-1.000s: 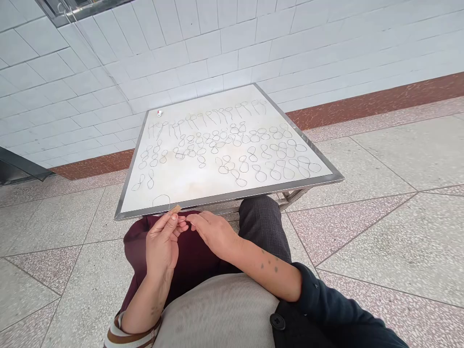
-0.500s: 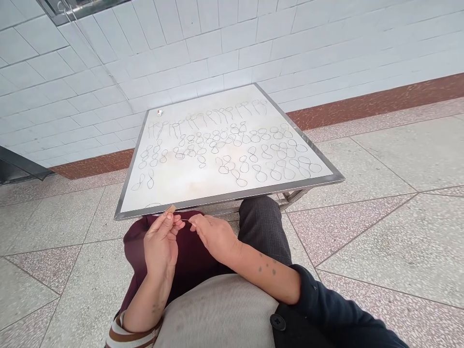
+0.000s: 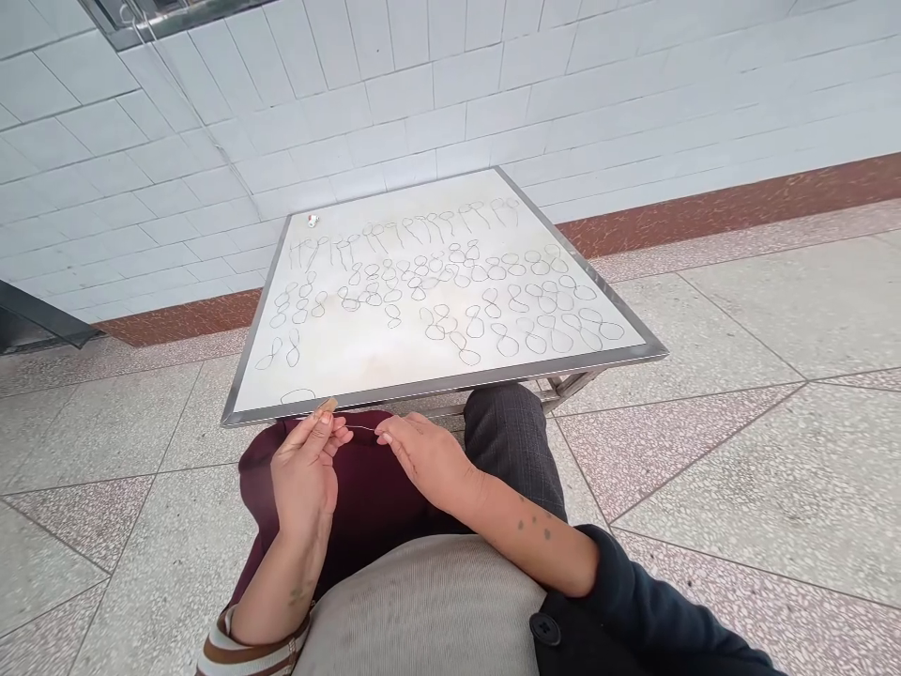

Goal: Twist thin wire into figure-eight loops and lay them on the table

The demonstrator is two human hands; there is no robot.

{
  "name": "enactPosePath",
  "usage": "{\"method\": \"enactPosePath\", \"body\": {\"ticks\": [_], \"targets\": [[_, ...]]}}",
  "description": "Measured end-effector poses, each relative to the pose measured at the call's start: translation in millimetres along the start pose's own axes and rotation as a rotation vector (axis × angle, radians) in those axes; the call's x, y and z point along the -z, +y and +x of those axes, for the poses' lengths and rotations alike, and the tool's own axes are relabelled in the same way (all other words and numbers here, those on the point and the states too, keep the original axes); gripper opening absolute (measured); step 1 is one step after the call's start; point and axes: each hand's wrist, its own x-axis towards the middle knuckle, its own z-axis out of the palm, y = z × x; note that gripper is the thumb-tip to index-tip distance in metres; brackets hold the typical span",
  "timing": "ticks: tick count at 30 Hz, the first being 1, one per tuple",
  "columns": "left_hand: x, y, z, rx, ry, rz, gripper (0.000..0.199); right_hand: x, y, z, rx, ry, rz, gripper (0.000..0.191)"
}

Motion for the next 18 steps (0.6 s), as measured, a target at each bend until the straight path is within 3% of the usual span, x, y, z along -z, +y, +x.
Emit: {"method": "enactPosePath", "body": {"ticks": [5, 11, 18], "targets": [[-2.2, 1, -4, 0.042, -0.046, 0.027, 0.025, -2, -3, 7, 0.061, 0.084, -0.180, 0.020], [-2.6, -7, -9, 0.077, -0.218, 0.073, 0.032, -6, -2, 9, 0.032, 0.084, -0.129, 0.021], [2.0, -10, -6, 0.068, -0.163, 0.128, 0.031, -7, -1, 7, 0.142, 0.018, -0.225, 0.022]]}}
